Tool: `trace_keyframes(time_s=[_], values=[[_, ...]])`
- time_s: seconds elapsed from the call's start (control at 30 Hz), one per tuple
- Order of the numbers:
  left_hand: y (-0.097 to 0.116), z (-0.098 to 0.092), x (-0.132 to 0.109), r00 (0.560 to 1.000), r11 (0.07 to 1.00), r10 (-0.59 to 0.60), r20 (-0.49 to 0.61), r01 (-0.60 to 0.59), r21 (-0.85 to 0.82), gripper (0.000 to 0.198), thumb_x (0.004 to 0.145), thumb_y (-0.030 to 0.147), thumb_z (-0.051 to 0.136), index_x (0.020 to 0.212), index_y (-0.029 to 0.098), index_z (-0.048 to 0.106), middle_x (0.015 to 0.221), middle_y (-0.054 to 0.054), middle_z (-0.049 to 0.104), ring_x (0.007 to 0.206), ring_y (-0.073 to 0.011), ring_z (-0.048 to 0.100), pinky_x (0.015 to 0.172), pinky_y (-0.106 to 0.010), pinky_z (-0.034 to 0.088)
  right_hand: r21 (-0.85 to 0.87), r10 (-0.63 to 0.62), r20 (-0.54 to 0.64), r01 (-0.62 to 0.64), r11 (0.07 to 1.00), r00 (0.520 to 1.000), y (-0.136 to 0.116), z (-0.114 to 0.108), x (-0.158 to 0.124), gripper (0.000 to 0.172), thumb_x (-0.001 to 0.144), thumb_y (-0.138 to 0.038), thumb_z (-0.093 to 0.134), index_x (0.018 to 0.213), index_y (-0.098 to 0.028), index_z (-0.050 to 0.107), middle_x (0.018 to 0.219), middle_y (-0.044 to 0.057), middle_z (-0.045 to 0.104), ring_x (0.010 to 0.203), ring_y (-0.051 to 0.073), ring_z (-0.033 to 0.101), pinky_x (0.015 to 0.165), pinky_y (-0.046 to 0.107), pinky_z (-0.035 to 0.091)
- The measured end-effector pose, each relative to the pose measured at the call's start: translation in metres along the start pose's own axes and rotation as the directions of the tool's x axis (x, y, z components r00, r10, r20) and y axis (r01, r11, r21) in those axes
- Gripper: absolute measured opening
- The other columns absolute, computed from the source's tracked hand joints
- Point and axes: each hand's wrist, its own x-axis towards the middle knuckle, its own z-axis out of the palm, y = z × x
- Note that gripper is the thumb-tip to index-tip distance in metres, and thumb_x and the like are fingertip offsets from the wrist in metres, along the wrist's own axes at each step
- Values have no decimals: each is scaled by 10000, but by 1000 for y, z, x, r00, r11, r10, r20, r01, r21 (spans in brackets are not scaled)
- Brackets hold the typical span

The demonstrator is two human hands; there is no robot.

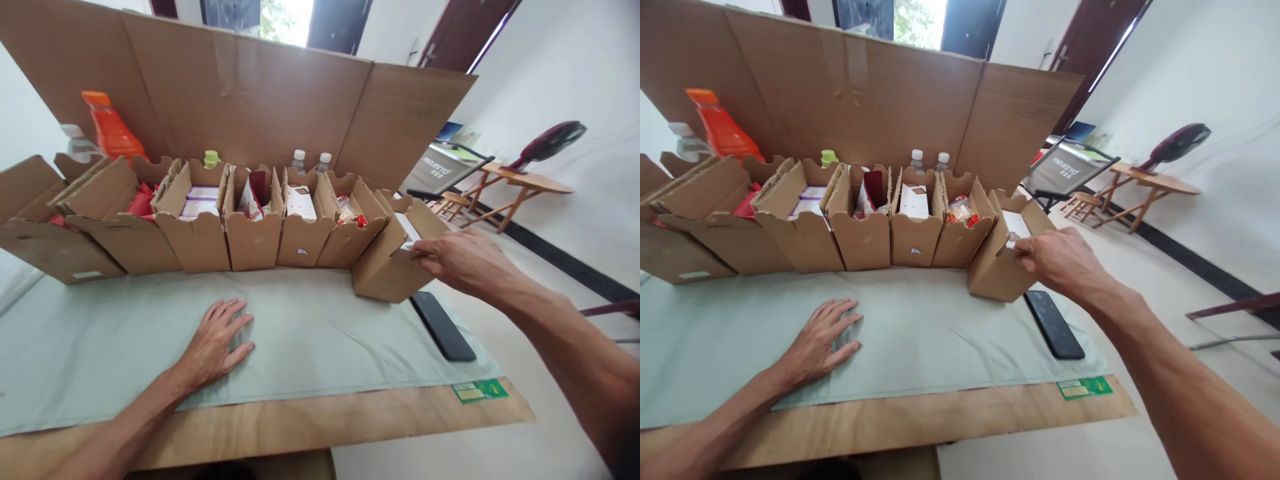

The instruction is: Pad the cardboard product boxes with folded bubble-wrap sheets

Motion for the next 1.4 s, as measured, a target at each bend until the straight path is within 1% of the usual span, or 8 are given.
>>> trace_keyframes(time_s=[0.23,0.53,0.67,0.77,0.87,0.93,1.07,1.4], values=[[1,2,0,997,993,-43,-65,36,-110,384,911,355,628,1241,168,688,1410,-213,623,1344,-415,551,1102,-640,453,-82,-140,247,165,983,959,-93,-47,-1,156,894,-205,613,786,-202,725,780,74,725,722,228,657,573,298,292],[8,-9,3,982,962,-80,-168,32,-271,554,908,356,643,1413,156,533,1485,-227,549,1400,-397,505,1127,-613,443,269,-242,111,205,941,964,-209,-76,49,243,908,-225,558,758,-158,737,756,65,723,701,186,638,596,280,368],[10,-10,2,987,934,-106,-121,57,-353,694,883,340,663,1518,180,432,1505,-215,534,1416,-393,494,1158,-626,410,562,-79,-229,199,803,970,-180,-76,21,269,963,-312,546,843,-189,753,811,26,739,765,198,664,734,315,483],[11,-11,0,986,907,-144,-80,99,-409,760,891,326,660,1574,204,350,1544,-206,501,1433,-385,478,1164,-614,420,701,319,-452,110,705,833,-119,-43,-21,229,937,-455,643,1006,-278,769,1043,29,757,1028,275,681,960,431,514],[16,-13,-1,980,869,-195,-36,156,-470,791,911,316,640,1607,256,269,1582,-185,465,1448,-370,469,1161,-608,438,926,667,-243,-37,377,704,-71,26,-62,299,918,-570,664,1046,-313,749,1165,32,726,1137,332,663,1033,501,502],[24,-14,1,974,841,-226,-6,192,-505,808,920,317,628,1619,274,226,1597,-175,451,1457,-363,464,1162,-607,443,983,639,-28,-95,157,769,-63,78,-81,424,808,-644,735,1044,-293,730,1191,68,724,1112,348,672,905,498,570],[44,-17,11,949,770,-304,84,297,-565,786,923,308,603,1614,238,234,1606,-185,441,1457,-365,466,1158,-607,446,995,285,35,-60,79,958,-89,134,-93,604,839,-651,708,1297,-265,635,1336,121,672,1203,333,646,840,424,625],[33,-1,50,902,699,-430,35,357,-620,736,899,196,513,1602,216,294,1593,-160,481,1311,-302,603,1134,-546,482,995,189,-19,0,97,982,-116,140,-70,605,902,-531,708,1411,-285,493,1484,113,538,1304,297,580,1006,441,587]])
